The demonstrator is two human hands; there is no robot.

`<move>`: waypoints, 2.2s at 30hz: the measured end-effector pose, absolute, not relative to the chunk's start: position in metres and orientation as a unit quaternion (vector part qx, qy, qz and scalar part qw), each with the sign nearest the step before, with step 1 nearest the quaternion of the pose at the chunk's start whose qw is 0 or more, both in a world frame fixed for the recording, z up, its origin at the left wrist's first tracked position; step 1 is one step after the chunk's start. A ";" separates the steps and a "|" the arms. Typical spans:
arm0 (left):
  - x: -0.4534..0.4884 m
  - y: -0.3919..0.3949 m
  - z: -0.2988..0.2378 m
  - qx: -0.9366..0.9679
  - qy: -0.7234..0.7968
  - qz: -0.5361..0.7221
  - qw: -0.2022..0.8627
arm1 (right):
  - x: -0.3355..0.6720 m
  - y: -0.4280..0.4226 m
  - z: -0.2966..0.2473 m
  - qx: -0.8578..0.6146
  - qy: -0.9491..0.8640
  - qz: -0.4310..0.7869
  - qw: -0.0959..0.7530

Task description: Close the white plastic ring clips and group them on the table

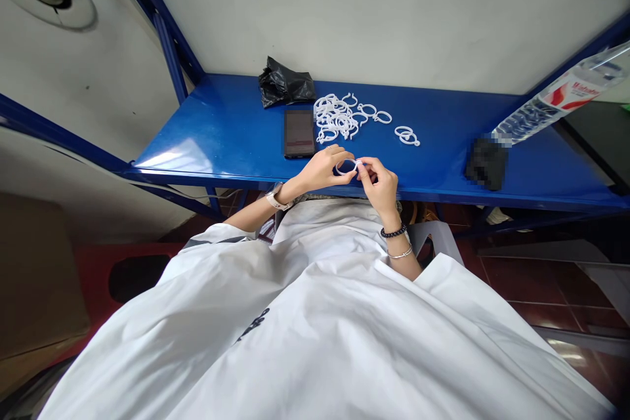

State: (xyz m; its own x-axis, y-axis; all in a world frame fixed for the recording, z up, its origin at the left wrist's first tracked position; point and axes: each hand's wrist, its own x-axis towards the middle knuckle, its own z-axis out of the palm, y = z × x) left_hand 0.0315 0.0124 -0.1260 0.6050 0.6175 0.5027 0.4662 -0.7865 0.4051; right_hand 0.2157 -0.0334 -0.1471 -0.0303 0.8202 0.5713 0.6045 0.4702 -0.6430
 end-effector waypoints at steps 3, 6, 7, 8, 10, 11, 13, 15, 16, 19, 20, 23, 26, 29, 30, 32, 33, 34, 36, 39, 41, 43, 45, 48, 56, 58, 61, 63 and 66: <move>0.032 0.012 -0.126 0.887 0.308 0.322 0.119 | 0.216 -0.033 -0.148 -0.503 -0.710 0.110 0.481; 0.031 0.012 -0.126 0.887 0.309 0.323 0.119 | 0.217 -0.033 -0.148 -0.502 -0.711 0.110 0.480; 0.031 0.012 -0.126 0.887 0.309 0.323 0.119 | 0.217 -0.033 -0.148 -0.502 -0.711 0.109 0.481; 0.031 0.012 -0.126 0.887 0.308 0.323 0.119 | 0.217 -0.034 -0.148 -0.502 -0.711 0.108 0.481; 0.031 0.013 -0.126 0.887 0.305 0.326 0.119 | 0.217 -0.034 -0.148 -0.502 -0.711 0.105 0.481; 0.031 0.013 -0.126 0.887 0.303 0.328 0.120 | 0.217 -0.034 -0.148 -0.502 -0.711 0.104 0.482; 0.031 0.013 -0.127 0.886 0.299 0.332 0.119 | 0.217 -0.034 -0.148 -0.500 -0.711 0.100 0.483; 0.031 0.013 -0.127 0.886 0.298 0.335 0.117 | 0.217 -0.034 -0.148 -0.499 -0.712 0.098 0.484; 0.031 0.013 -0.127 0.886 0.299 0.335 0.117 | 0.217 -0.034 -0.149 -0.500 -0.712 0.097 0.483; 0.031 0.012 -0.127 0.886 0.301 0.333 0.118 | 0.217 -0.034 -0.149 -0.503 -0.711 0.095 0.481; 0.031 0.012 -0.126 0.886 0.301 0.331 0.119 | 0.217 -0.034 -0.149 -0.504 -0.711 0.096 0.481; 0.031 0.012 -0.126 0.888 0.304 0.324 0.119 | 0.217 -0.034 -0.149 -0.503 -0.710 0.103 0.482; 0.031 0.013 -0.126 0.889 0.302 0.323 0.116 | 0.217 -0.034 -0.149 -0.497 -0.711 0.108 0.485; 0.031 0.013 -0.127 0.889 0.300 0.327 0.109 | 0.217 -0.033 -0.150 -0.493 -0.712 0.108 0.488; 0.031 0.013 -0.127 0.889 0.301 0.328 0.107 | 0.218 -0.032 -0.150 -0.493 -0.712 0.107 0.487; 0.031 0.013 -0.128 0.888 0.304 0.330 0.103 | 0.218 -0.032 -0.151 -0.498 -0.711 0.108 0.485; 0.031 0.013 -0.129 0.887 0.305 0.331 0.102 | 0.218 -0.031 -0.151 -0.500 -0.710 0.109 0.483; 0.031 0.013 -0.129 0.886 0.306 0.332 0.102 | 0.218 -0.031 -0.152 -0.502 -0.709 0.111 0.483; 0.032 0.012 -0.128 0.885 0.307 0.334 0.103 | 0.218 -0.030 -0.152 -0.502 -0.708 0.114 0.484; 0.032 0.010 -0.126 0.881 0.314 0.335 0.110 | 0.219 -0.030 -0.152 -0.500 -0.708 0.116 0.485; 0.032 0.009 -0.125 0.879 0.318 0.335 0.116 | 0.219 -0.030 -0.152 -0.499 -0.710 0.113 0.484; 0.033 0.009 -0.124 0.878 0.321 0.335 0.119 | 0.219 -0.030 -0.152 -0.497 -0.713 0.110 0.482; 0.033 0.008 -0.124 0.878 0.322 0.333 0.119 | 0.220 -0.030 -0.152 -0.496 -0.714 0.108 0.482; 0.033 0.008 -0.123 0.879 0.323 0.330 0.118 | 0.220 -0.030 -0.153 -0.491 -0.718 0.104 0.483; 0.033 0.008 -0.124 0.880 0.316 0.333 0.119 | 0.221 -0.030 -0.154 -0.485 -0.723 0.101 0.482; 0.033 0.008 -0.124 0.880 0.316 0.335 0.118 | 0.221 -0.030 -0.154 -0.484 -0.724 0.097 0.482; 0.033 0.008 -0.124 0.880 0.317 0.333 0.117 | 0.221 -0.030 -0.154 -0.483 -0.726 0.092 0.481; 0.033 0.008 -0.124 0.881 0.316 0.333 0.116 | 0.221 -0.030 -0.153 -0.482 -0.727 0.090 0.480; 0.033 0.008 -0.124 0.882 0.312 0.335 0.113 | 0.221 -0.030 -0.153 -0.479 -0.729 0.090 0.480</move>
